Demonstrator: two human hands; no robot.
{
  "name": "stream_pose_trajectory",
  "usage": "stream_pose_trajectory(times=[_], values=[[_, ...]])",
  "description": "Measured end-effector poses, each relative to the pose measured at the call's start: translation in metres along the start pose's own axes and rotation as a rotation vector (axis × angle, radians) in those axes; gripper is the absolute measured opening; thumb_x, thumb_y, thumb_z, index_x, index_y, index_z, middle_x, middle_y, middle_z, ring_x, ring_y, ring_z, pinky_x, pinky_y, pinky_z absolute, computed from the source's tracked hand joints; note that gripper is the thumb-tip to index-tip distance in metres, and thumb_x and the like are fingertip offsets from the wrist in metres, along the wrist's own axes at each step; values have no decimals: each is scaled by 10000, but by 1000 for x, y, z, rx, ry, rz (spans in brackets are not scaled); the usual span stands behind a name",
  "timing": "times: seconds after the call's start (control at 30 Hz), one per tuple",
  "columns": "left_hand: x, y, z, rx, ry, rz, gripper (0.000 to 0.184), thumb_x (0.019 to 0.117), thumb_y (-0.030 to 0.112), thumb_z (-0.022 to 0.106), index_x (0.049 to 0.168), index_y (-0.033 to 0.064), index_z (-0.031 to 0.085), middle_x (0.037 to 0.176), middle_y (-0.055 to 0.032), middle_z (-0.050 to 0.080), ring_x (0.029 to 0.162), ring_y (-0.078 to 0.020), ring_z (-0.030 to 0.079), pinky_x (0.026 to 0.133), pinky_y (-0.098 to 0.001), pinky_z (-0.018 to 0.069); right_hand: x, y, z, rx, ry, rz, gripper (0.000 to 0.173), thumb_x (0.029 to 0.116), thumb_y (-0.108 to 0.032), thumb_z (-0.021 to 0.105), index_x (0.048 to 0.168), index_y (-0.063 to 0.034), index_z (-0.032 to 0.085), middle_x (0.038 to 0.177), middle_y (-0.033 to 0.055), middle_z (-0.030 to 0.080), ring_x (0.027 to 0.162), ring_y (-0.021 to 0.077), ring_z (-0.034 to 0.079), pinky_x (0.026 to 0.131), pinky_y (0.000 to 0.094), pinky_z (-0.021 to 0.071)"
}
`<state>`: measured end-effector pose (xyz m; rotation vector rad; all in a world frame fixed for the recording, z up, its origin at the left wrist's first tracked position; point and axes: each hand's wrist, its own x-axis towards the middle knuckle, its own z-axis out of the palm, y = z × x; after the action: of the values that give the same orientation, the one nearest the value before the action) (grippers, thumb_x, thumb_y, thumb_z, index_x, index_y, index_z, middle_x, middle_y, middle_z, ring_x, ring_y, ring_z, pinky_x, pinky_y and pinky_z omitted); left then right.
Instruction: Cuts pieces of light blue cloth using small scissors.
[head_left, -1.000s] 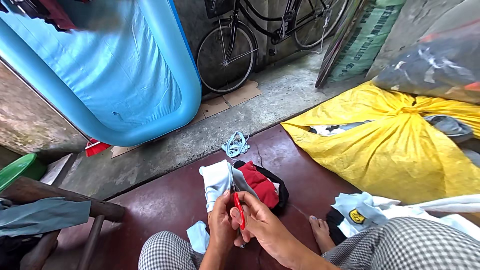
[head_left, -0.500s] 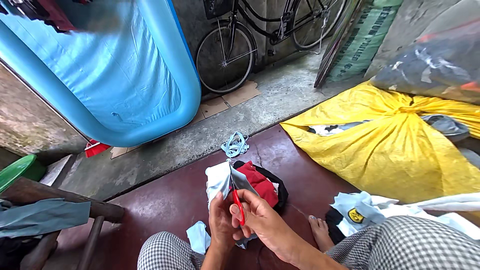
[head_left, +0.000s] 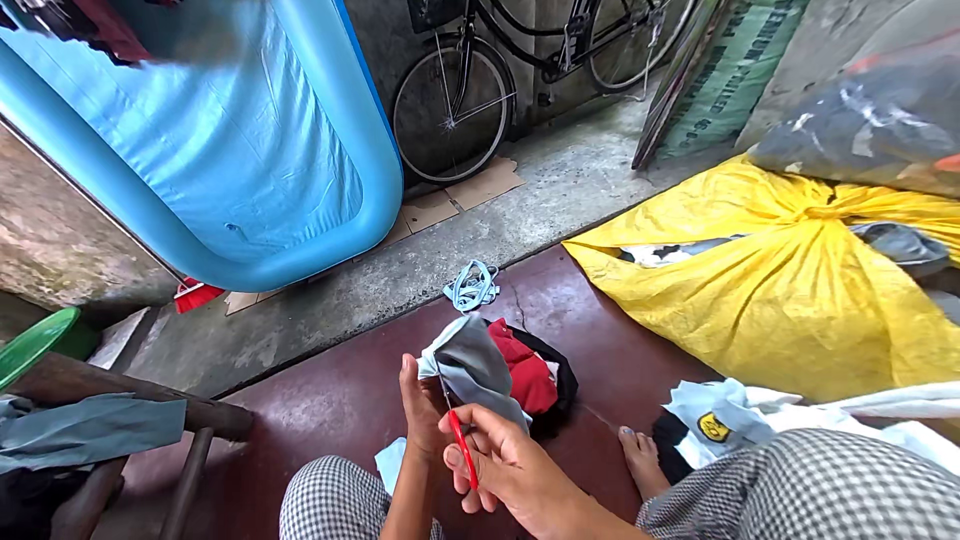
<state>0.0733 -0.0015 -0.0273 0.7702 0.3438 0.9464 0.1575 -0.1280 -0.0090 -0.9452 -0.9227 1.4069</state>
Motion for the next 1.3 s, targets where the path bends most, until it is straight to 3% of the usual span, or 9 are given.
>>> stream_pose_trajectory(times=[0.13,0.23,0.47,0.67,0.83,1.03,1.17,1.3], values=[[-3,5,7,-204,-28,-22,410,873,461,726,1075,105,730,981,-94,748,927,-169,735,822,-372,612,-3,6,5,2,-7,5,338,1002,-214,633,1289,-63,539,917,26,669,726,138,675,611,303,590],[-6,7,14,-230,41,-34,313,984,331,603,1129,67,691,1002,-138,734,930,-204,734,809,-392,616,-2,7,6,6,22,-2,316,1003,-192,625,1277,-58,541,906,27,668,713,136,672,601,295,587],[-12,7,20,-118,188,-67,384,1089,310,369,1135,57,655,993,-126,729,928,-187,726,805,-362,613,0,12,7,51,28,-43,382,1022,-258,604,1321,-61,473,938,31,661,766,155,687,615,322,602],[-16,3,16,-3,189,-76,358,1097,255,369,1139,45,656,1027,-116,725,949,-155,711,832,-327,597,2,14,6,53,27,-83,369,1034,-301,570,1297,-66,464,916,18,649,759,145,679,601,317,597],[-18,0,14,111,229,-57,365,1091,233,392,1024,27,686,889,-87,722,804,-117,704,735,-277,592,2,15,8,47,65,-104,383,1028,-319,586,1288,-64,469,900,16,643,754,154,681,599,326,604],[-18,-3,10,244,186,-36,412,1102,272,365,1101,4,677,983,-104,729,926,-138,703,856,-318,582,2,17,9,26,114,-109,395,1024,-320,593,1291,-53,477,888,22,643,729,160,680,585,333,605],[-19,-4,12,273,189,-29,414,1103,269,364,1112,-4,676,1002,-102,732,953,-134,703,881,-313,576,3,17,6,13,118,-104,403,1021,-333,601,1295,-62,486,894,26,647,742,164,684,584,333,604],[-20,-6,13,275,219,-28,411,1097,276,378,1068,2,682,954,-96,727,905,-127,703,837,-307,582,2,18,8,12,157,-89,391,1014,-308,616,1290,-59,495,868,28,634,706,160,670,573,324,595]])
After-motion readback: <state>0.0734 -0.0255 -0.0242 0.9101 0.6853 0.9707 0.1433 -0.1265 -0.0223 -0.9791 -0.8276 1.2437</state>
